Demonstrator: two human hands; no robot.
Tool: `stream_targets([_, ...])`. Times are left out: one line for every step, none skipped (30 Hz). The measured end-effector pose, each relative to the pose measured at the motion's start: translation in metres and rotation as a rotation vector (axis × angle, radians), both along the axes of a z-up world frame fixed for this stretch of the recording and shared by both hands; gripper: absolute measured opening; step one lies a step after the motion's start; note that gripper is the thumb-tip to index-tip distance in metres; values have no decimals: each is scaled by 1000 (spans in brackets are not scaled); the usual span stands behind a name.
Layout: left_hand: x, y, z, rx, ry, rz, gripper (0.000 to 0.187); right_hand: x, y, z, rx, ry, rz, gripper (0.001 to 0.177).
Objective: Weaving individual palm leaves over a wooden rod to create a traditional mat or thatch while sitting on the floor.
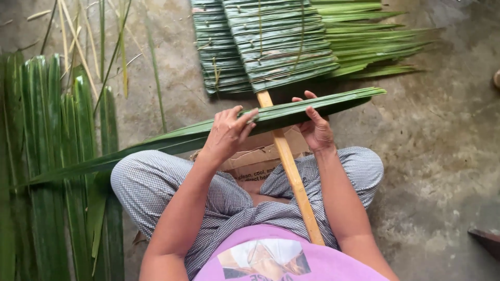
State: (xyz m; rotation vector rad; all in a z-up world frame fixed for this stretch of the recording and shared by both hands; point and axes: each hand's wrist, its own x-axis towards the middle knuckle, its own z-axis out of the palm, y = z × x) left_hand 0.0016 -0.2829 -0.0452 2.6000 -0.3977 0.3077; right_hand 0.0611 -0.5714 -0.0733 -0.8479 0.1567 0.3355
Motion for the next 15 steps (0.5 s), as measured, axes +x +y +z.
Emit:
stream_targets([5, 9, 3, 0, 2, 15, 36, 4, 0, -3, 0, 2, 15, 60])
stream_targets([7, 16, 6, -27, 69, 45, 40, 5, -2, -6, -4, 8, -14, 57])
stream_targets([11, 23, 9, -54, 137, 75, 45, 7, -5, -9, -7, 15, -42, 54])
stream_targets([12, 29, 6, -55, 137, 80, 45, 7, -5, -11, -7, 15, -37, 54])
stream_targets([14, 34, 4, -118, 252, 102, 47, 8, -6, -13, -41, 12, -57, 52])
stream_targets([18, 40, 3, -180, 363, 119, 50, 9, -7, -14, -73, 6, -80, 51])
stream_targets([21, 40, 12, -179, 360, 120, 50, 9, -5, -13, -71, 4, -79, 51])
stream_targets([24, 40, 21, -238, 527, 123, 54, 9, -4, -12, -79, 17, -93, 49])
stream_targets([26, 39, 30, -296, 695, 124, 59, 8, -3, -12, -87, 30, -107, 48])
stream_targets([28, 37, 36, -296, 695, 124, 59, 8, -3, -11, -87, 30, -107, 48])
stream_targets([29, 35, 43, -290, 735, 125, 63, 8, -3, -11, -83, 35, -102, 48])
stream_targets([31, 34, 50, -285, 773, 126, 67, 9, -3, -10, -79, 39, -96, 48])
stream_targets([31, 34, 52, -286, 773, 127, 67, 9, -2, -7, -81, 39, -95, 48])
stream_targets([30, 35, 54, -276, 706, 115, 66, 9, 0, -4, -73, 39, -84, 50])
stream_targets([30, 36, 57, -265, 638, 103, 65, 9, 1, 0, -65, 40, -73, 51])
